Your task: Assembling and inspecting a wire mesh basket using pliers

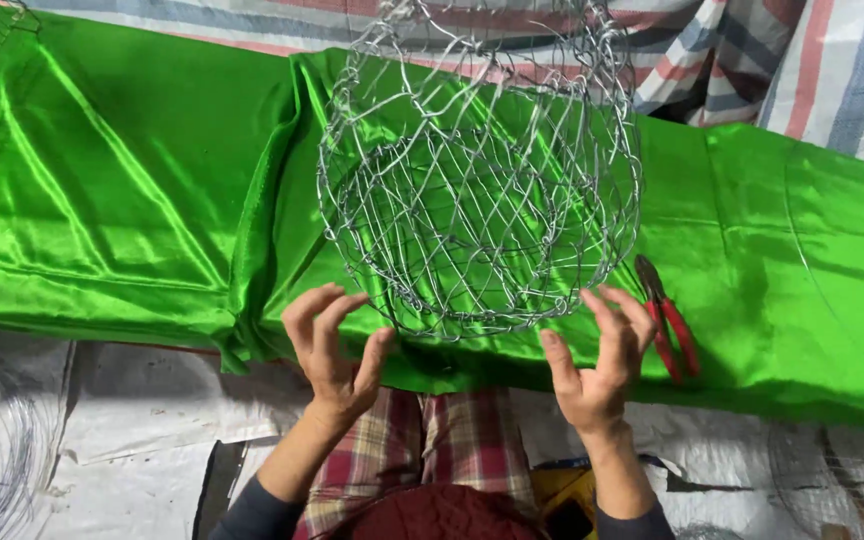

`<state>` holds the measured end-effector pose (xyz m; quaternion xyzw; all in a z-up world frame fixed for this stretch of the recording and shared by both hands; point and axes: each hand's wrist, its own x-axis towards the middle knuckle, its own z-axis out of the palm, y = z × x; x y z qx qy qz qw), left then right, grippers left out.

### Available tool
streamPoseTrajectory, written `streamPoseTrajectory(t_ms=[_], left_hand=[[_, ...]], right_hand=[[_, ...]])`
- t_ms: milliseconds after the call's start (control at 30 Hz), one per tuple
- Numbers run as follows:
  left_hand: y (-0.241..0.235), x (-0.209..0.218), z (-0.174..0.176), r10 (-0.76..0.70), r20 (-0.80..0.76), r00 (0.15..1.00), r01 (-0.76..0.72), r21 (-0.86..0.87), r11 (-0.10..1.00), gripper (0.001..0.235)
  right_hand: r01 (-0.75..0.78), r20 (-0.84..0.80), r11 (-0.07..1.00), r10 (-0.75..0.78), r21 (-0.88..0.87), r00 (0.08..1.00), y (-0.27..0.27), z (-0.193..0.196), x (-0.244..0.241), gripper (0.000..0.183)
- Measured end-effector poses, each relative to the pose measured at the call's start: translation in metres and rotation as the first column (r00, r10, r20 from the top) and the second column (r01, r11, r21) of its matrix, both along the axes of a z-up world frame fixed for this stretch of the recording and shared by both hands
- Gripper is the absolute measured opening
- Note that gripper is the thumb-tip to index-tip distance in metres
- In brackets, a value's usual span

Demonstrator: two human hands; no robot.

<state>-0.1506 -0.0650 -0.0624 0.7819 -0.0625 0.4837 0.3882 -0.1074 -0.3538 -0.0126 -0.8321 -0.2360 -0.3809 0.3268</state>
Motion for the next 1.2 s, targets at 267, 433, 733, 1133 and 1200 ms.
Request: streamPoseTrajectory(t_ms=[267, 433, 733, 1133, 1200], left_hand=[[-0.02, 0.044, 0.041, -0.004, -0.05, 0.999, -0.015, -0.375, 0.927, 0.072], [-0.039, 0.062, 0.056, -0.055, -0.026, 0.998, 0.036, -0.481, 0.876, 0.082], [-0.054, 0.062, 0.054, 0.019, -0.124, 0.992, -0.063, -0.355, 0.933, 0.081], [-0.025, 0.059, 0.06, -0.095, -0.136, 0.986, 0.023, -0.457, 0.889, 0.073], [-0.009, 0.067, 0.066, -0.155, -0.159, 0.975, 0.028, -0.605, 0.796, 0.063]], right_hand=[[-0.014, -0.216, 0.814, 0.171, 0.581, 0.961, -0.013, 0.007, 0.09, 0.074], [-0.074, -0.399, 0.744, 0.437, 0.664, 0.806, -0.004, 0.052, 0.12, 0.103], [-0.017, -0.436, 0.589, 0.617, 0.808, 0.656, -0.002, 0.032, 0.125, 0.114], [0.149, -0.495, 0.566, 0.528, 0.811, 0.69, -0.01, 0.018, 0.115, 0.104], [0.206, -0.497, 0.516, 0.522, 0.831, 0.693, -0.016, 0.008, 0.113, 0.099]])
